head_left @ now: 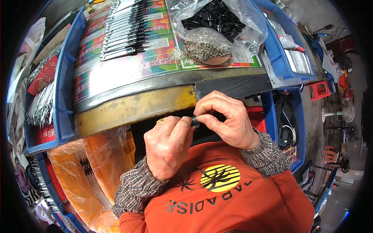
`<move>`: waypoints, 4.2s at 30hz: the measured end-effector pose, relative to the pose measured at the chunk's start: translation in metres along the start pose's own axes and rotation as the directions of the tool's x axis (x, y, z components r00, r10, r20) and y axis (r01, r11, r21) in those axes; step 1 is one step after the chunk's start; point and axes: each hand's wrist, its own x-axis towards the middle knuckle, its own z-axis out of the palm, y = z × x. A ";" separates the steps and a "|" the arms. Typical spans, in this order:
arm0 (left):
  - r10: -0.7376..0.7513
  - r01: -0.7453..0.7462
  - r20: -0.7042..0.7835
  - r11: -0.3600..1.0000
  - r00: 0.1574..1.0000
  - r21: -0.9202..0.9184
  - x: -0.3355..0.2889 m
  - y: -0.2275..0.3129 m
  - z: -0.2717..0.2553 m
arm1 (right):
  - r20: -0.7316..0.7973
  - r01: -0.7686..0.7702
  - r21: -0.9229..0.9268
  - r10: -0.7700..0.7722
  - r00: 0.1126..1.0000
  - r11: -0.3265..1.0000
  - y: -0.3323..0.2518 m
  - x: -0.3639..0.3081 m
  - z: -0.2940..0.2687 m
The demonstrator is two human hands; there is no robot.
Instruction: The person assembles small plastic and metal components by hand, combining plastic caps, metal springs, small rods, and plastic housings from bins at an industrial workstation.
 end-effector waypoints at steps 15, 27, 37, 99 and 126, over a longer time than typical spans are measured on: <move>-0.046 0.045 0.072 0.999 0.996 0.022 -0.001 0.001 -0.003 | 0.035 0.262 -0.322 -0.265 0.964 0.910 0.002 0.000 0.003; 0.050 -0.050 0.010 0.997 0.999 0.058 -0.004 -0.007 0.004 | 0.131 0.354 -0.485 -0.335 0.933 0.799 -0.002 0.002 0.005; 0.028 -0.029 0.008 0.998 1.000 0.055 -0.005 -0.005 0.005 | 0.107 0.318 -0.418 -0.301 0.947 0.851 0.002 0.000 0.005; -0.032 0.035 -0.038 0.995 0.999 0.092 0.011 -0.017 0.002 | -0.169 0.040 -0.709 -0.225 0.960 0.704 0.046 0.054 -0.042; -0.176 0.185 0.087 0.978 0.981 -0.099 0.009 -0.003 -0.007 | -0.017 0.175 -0.171 -0.180 0.983 0.970 0.007 0.011 -0.007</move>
